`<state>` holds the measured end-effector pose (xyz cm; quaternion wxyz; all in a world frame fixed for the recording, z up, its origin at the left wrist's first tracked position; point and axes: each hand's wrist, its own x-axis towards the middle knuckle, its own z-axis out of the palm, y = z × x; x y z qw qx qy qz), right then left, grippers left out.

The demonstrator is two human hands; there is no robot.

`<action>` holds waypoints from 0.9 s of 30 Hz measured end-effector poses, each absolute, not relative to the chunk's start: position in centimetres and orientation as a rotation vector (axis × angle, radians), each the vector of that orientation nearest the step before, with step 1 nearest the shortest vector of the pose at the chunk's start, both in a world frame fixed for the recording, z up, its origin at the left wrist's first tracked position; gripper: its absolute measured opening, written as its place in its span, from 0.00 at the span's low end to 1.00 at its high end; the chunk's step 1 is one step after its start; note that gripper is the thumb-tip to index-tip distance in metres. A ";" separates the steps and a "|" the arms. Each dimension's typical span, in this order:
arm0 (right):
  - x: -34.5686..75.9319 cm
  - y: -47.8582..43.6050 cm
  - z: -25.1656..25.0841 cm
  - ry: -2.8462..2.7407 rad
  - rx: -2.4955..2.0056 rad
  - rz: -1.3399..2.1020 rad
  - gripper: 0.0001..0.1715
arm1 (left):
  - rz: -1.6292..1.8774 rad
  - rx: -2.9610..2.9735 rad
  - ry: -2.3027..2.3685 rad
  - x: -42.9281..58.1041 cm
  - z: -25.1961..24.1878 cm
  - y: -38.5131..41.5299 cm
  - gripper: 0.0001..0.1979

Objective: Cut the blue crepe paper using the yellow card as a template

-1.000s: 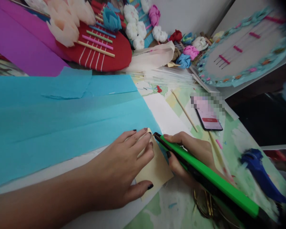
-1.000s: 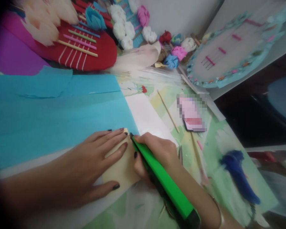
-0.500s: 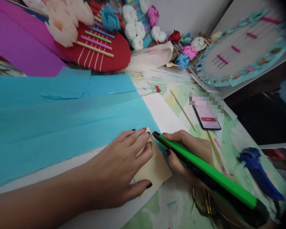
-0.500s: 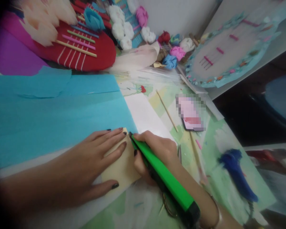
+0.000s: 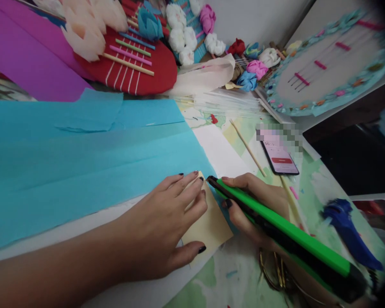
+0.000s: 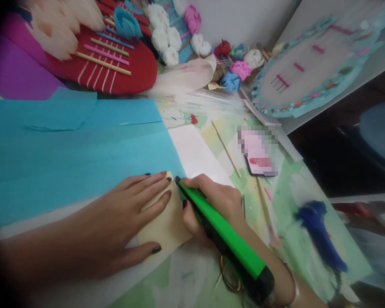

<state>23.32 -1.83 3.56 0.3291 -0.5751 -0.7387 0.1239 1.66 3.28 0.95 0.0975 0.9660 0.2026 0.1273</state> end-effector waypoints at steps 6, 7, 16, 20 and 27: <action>23.4 -1.7 3.0 -1.953 -1.456 0.302 0.15 | 0.368 2.866 0.598 1.7 1.0 3.3 0.27; 23.4 -1.7 2.9 -1.951 -1.462 0.295 0.15 | 0.364 2.867 0.597 1.7 1.0 3.3 0.27; 23.3 -1.7 2.8 -1.972 -1.439 0.240 0.15 | 0.341 2.880 0.569 1.6 1.1 3.4 0.28; 23.3 -1.7 3.2 -1.985 -1.434 0.260 0.15 | 0.360 2.888 0.544 1.6 0.8 3.6 0.28; 23.5 -1.8 3.7 -1.947 -1.464 0.301 0.13 | 0.364 2.894 0.585 1.7 1.1 3.4 0.28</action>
